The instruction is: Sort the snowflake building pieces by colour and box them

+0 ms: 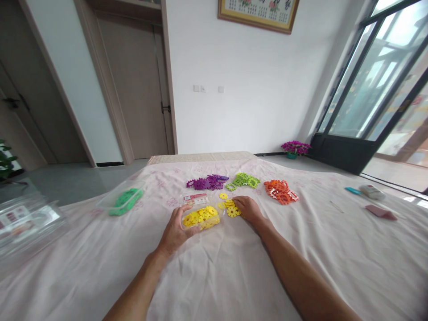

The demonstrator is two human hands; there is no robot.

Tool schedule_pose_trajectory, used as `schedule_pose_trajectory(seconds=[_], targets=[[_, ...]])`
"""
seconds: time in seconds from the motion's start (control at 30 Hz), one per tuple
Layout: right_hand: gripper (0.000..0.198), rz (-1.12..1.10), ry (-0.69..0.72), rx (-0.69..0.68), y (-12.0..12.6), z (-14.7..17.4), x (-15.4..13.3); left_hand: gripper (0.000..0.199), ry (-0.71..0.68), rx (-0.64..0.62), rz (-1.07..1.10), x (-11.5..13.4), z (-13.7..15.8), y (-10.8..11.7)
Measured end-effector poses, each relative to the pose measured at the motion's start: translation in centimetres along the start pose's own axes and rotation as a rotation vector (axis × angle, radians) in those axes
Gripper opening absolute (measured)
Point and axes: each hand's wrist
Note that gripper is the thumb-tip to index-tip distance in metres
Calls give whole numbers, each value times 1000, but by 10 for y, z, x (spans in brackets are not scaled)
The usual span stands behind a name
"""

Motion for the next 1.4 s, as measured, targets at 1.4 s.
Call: schedule_pose_trajectory(seconds=[1.4], targets=[[32,100,-50,-104,4,-7,-23,63,-11,-1,-12,-3,0,0]])
Point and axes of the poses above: each hand's wrist, its own z-axis away from the middle knuckle, its own y-axis out of the back of the hand, x = y × z, and after that the axes turned 1 degree about y, right-handed
